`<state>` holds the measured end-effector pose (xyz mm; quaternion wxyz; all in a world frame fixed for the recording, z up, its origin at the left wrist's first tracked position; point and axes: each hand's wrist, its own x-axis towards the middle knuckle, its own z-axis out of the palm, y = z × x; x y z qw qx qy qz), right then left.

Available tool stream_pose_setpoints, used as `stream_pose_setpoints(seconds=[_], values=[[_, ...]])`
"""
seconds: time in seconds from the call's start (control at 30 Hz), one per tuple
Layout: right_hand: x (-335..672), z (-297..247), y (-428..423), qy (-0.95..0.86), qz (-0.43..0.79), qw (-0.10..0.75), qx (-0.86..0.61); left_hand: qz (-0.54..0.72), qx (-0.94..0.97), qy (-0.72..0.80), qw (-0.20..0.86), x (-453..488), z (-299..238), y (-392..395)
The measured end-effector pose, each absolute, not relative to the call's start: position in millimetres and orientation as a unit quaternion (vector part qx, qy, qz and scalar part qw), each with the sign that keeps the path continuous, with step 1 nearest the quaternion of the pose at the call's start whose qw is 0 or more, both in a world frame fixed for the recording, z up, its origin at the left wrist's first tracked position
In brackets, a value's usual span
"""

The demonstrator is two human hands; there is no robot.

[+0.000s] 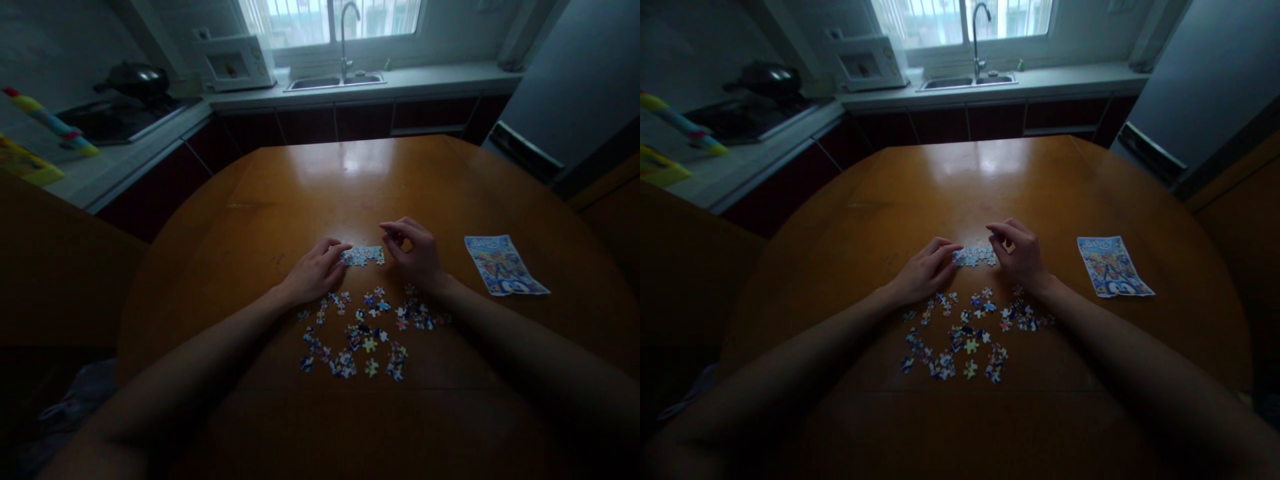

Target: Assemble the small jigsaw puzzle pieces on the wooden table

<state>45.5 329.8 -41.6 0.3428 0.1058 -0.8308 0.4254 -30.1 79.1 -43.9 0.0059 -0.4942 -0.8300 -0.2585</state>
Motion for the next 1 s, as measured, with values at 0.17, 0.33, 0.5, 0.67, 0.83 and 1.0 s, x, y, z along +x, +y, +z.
stream_pose_setpoints(seconds=[0.17,0.33,0.5,0.67,0.83,1.0], values=[[46.1,-40.8,325.6,-0.838,0.421,0.332,0.103,-0.262,-0.491,-0.831,-0.004,-30.0,-42.0,78.9],[46.0,-41.2,325.2,-0.834,0.415,0.349,0.103,-0.269,-0.484,-0.833,-0.013,-29.1,-40.3,79.4],[46.9,-40.6,324.1,-0.826,0.419,0.356,0.126,-0.268,-0.489,-0.83,-0.012,-28.9,-39.5,79.3],[46.5,-42.4,324.1,-0.815,0.446,0.35,0.119,-0.267,-0.489,-0.83,-0.01,-28.2,-39.1,79.6],[45.0,-48.1,325.8,-0.817,0.475,0.316,0.078,-0.266,-0.487,-0.832,-0.011,-28.6,-40.7,79.4],[44.0,-49.2,325.7,-0.824,0.473,0.304,0.071,-0.27,-0.492,-0.827,-0.007,-29.5,-40.8,79.4]])
